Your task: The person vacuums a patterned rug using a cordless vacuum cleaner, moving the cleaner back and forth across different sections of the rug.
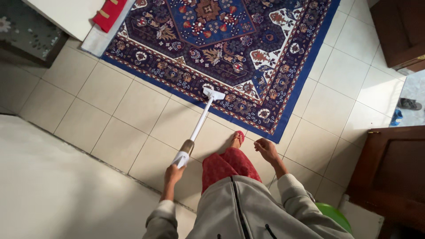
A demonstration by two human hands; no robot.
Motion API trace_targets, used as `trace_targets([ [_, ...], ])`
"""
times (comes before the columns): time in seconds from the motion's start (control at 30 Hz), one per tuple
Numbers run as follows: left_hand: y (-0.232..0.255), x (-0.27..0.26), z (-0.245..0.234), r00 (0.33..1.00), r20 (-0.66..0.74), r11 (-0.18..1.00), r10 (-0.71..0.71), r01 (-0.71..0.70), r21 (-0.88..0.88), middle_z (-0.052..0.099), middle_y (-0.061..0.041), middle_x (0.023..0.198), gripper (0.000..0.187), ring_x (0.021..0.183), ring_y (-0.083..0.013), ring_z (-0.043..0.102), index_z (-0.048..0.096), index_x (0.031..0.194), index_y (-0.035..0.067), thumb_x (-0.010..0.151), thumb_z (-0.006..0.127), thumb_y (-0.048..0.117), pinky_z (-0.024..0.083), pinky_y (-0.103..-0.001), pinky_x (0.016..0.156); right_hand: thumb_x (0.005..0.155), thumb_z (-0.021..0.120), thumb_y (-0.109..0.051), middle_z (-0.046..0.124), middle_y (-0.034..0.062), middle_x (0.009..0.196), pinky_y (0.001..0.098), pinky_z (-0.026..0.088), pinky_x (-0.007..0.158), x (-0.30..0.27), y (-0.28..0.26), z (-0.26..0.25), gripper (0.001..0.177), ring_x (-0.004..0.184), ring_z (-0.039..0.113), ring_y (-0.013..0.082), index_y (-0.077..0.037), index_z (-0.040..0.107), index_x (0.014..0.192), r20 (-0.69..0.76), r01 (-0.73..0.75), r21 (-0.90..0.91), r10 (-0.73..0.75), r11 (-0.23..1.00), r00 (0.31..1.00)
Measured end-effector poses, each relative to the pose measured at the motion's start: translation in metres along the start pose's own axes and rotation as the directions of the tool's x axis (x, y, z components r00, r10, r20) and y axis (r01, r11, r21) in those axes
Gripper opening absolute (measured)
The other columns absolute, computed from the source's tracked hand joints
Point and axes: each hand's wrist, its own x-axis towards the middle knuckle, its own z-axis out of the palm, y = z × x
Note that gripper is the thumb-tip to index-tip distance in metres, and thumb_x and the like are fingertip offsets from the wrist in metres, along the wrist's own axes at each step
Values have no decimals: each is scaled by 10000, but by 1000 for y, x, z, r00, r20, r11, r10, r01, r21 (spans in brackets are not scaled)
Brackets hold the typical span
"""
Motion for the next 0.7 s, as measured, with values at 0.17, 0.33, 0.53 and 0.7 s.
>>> trace_targets([
  [0.17, -28, -22, 6, 1000, -15, 999, -3, 2, -49, 748, -264, 948, 620, 922, -422, 744, 770, 965, -18, 839, 703, 585, 585, -481, 800, 965, 672, -258, 757, 105, 853, 308, 583, 715, -7, 1, 7, 299, 779, 727, 163, 32, 706, 1028, 0, -24, 9, 24, 1000, 1000],
  [0.33, -52, -25, 21, 999, -39, 999, 10, -12, -51, 732, -293, 957, 637, 956, -437, 736, 765, 959, -44, 845, 709, 580, 585, -479, 810, 964, 672, -260, 759, 117, 852, 313, 582, 708, -8, -3, 15, 299, 779, 734, 174, 30, 711, 1027, 10, -42, 10, 42, 999, 999],
  [0.53, -50, -27, 15, 997, -72, 999, -21, 19, -26, 722, -303, 993, 605, 983, -447, 725, 766, 963, -47, 824, 735, 540, 582, -486, 844, 963, 677, -278, 767, 124, 877, 326, 582, 686, 6, -8, 14, 300, 783, 763, 190, 10, 713, 1040, -2, -13, -111, 13, 994, 1000],
  [0.7, -18, -20, -5, 996, -82, 998, -44, 39, -56, 723, -307, 1002, 582, 994, -452, 726, 771, 968, -40, 842, 719, 526, 576, -492, 871, 944, 689, -281, 773, 123, 898, 337, 579, 673, 38, -22, 4, 290, 785, 771, 200, -11, 725, 1047, -56, 8, -184, -19, 983, 998],
])
